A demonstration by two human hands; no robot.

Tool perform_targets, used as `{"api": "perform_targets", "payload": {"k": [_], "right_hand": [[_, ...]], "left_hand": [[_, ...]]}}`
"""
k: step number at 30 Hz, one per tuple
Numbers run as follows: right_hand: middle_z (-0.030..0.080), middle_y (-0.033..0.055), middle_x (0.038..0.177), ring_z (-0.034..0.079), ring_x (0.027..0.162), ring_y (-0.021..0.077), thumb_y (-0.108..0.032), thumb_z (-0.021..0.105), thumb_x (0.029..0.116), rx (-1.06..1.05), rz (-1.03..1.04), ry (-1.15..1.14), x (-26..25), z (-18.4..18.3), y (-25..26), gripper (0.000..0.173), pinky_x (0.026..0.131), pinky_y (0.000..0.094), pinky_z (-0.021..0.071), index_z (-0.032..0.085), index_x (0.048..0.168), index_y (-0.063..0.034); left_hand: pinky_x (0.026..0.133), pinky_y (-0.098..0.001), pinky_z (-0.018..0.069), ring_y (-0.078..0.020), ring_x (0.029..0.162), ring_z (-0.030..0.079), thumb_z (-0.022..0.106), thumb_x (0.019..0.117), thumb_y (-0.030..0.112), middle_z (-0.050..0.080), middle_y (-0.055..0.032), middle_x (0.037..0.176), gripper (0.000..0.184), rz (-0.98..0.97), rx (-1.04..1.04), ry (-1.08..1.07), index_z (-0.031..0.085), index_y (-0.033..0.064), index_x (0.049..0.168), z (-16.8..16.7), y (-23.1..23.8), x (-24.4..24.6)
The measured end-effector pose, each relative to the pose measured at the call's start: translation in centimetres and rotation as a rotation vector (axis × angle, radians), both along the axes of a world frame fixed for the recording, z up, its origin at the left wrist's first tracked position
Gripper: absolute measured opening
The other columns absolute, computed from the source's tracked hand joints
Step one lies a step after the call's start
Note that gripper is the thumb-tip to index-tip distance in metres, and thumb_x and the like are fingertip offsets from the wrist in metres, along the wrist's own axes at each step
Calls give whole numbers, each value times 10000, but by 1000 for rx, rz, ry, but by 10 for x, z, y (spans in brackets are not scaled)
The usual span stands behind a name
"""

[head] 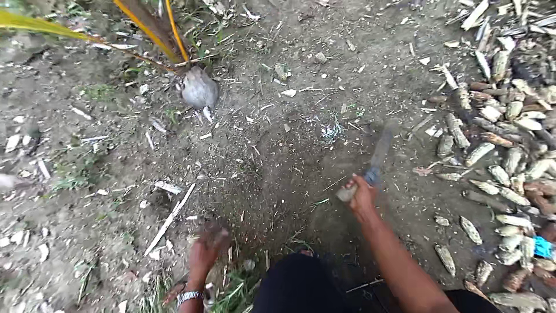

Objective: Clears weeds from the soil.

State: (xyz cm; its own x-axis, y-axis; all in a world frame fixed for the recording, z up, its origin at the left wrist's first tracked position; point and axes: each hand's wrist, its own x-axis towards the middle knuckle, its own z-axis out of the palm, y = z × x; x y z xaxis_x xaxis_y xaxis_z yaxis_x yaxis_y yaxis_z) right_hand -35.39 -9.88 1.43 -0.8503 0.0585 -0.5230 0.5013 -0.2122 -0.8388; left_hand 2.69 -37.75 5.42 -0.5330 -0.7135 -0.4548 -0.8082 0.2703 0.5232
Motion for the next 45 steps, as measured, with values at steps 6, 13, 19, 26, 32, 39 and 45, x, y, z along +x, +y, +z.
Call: {"api": "perform_targets", "payload": {"k": [6,13,19,26,32,39,45], "right_hand": [[665,265,1092,700,840,353,-120,827,793,737,538,-82,17,-14,-10,838,761,530,589,385,1489,37],[552,46,585,556,452,152,14,546,963,134,-52,-46,-13,6,-30,63,470,342,558,501,1007,9],[683,232,1052,698,842,300,-69,840,765,759,626,-190,41,-2,-36,767,785,479,586,470,1426,51],[591,108,639,595,474,201,19,678,843,382,84,-65,5,0,-23,376,476,370,564,476,1157,68],[643,179,818,642,579,238,4,769,796,528,332,-178,-2,-28,-78,661,570,408,583,436,1362,77],[608,124,666,613,486,206,5,710,841,434,132,-44,-11,-18,-51,473,492,374,578,457,1233,85],[625,144,697,619,521,223,28,705,813,451,222,-132,-3,-34,-82,507,526,395,572,475,1261,88]], "left_hand": [[1198,-723,215,-494,1572,152,363,1082,522,172,-304,1687,758,886,-487,-125,307,-28,1601,-87,-61,-75],[1182,-761,195,-442,1593,131,249,1091,492,189,-181,1723,673,849,-501,-340,369,81,1610,-126,-70,-99],[1198,-735,192,-433,1596,130,285,1099,388,190,-212,1714,618,839,-500,-339,361,36,1601,-125,-72,-99],[1169,-753,247,-436,1588,159,270,1093,415,179,-226,1709,653,839,-480,-354,298,36,1624,-126,-77,-96],[1170,-752,244,-429,1591,154,255,1092,406,175,-218,1714,647,827,-518,-394,289,46,1629,-127,-80,-95],[1176,-736,247,-418,1591,168,235,1091,397,189,-200,1715,641,833,-508,-457,293,49,1627,-121,-74,-103],[1177,-728,251,-410,1589,188,210,1093,381,202,-192,1716,630,843,-539,-479,301,62,1628,-122,-71,-104]]}}
